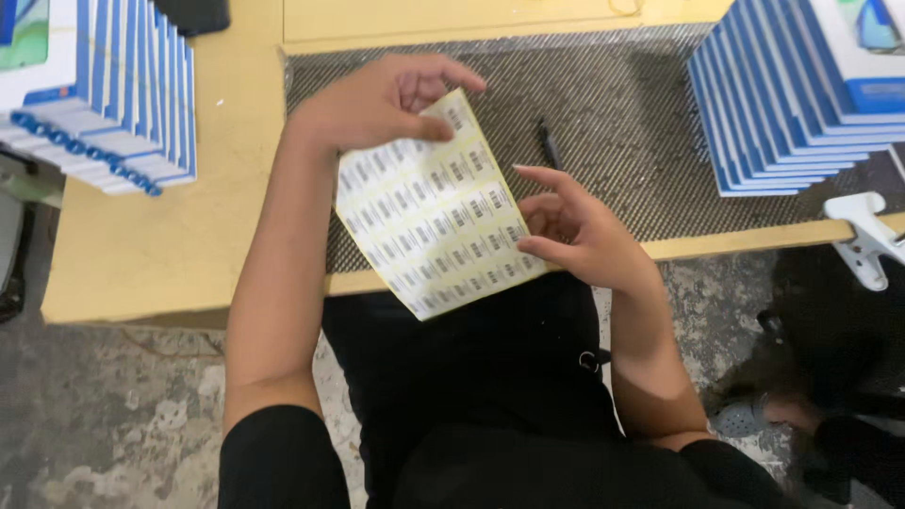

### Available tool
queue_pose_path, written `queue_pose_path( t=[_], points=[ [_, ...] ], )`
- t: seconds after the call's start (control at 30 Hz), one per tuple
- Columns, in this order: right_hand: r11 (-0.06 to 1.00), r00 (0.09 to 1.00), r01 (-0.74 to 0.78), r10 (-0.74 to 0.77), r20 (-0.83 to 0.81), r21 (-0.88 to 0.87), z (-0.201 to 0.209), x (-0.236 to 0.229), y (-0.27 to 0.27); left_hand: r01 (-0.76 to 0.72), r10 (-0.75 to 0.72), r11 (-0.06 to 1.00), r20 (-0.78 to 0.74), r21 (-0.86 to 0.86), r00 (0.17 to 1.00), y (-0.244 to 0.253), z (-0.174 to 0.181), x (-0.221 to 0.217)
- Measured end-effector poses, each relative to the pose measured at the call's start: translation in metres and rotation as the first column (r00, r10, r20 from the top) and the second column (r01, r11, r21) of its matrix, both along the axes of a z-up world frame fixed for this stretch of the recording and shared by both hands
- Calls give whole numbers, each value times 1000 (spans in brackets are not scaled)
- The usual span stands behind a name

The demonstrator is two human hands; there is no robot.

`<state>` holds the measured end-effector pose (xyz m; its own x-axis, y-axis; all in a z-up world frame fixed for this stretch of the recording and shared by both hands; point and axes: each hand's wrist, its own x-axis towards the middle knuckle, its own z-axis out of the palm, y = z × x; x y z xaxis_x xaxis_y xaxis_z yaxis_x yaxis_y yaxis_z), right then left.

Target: The person places a phone screen into a box, closes it, stacks it with other boxes, secures the stack with a rubber band, and then peels several labels from a sheet.

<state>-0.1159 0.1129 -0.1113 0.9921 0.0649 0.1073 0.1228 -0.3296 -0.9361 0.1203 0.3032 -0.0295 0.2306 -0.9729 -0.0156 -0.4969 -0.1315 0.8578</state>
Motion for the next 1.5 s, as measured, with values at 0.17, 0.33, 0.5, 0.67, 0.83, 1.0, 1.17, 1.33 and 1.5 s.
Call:
queue_pose_path(
  t=[0.17,0.33,0.5,0.67,0.83,1.0,1.17,1.33,1.5],
  points=[
    [999,998,14,-11,56,-43,-13,-3,10,-194,259,940,215,-282,942,25,0,-24],
    [904,909,416,-417,-15,98,-12,4,11,-207,629,576,268,-791,730,52,-30,-99],
    [859,814,440,-505,287,263,-76,23,-32,-149,-18,824,-288,-546,957,15,-123,-166],
    [825,792,461,-548,268,327,-64,13,-12,-334,-35,871,-724,-360,689,-19,-173,-172],
    [856,809,445,-510,292,263,-56,3,-13,-469,98,825,-737,-316,669,-19,-142,-163],
    [870,700,476,-288,654,-126,-36,-6,-11,-564,424,725,-390,-395,817,-30,-119,-158],
    [839,639,534,-316,701,-109,-74,-16,-3,-532,451,753,-287,-386,845,-24,-147,-141],
    [797,586,601,-394,708,-54,-83,-16,3,-515,497,806,-139,-291,857,-24,-129,-148],
    [852,556,523,-351,753,10,-81,-15,6,-519,505,853,-160,-58,848,-27,-93,-154]
  ],
)
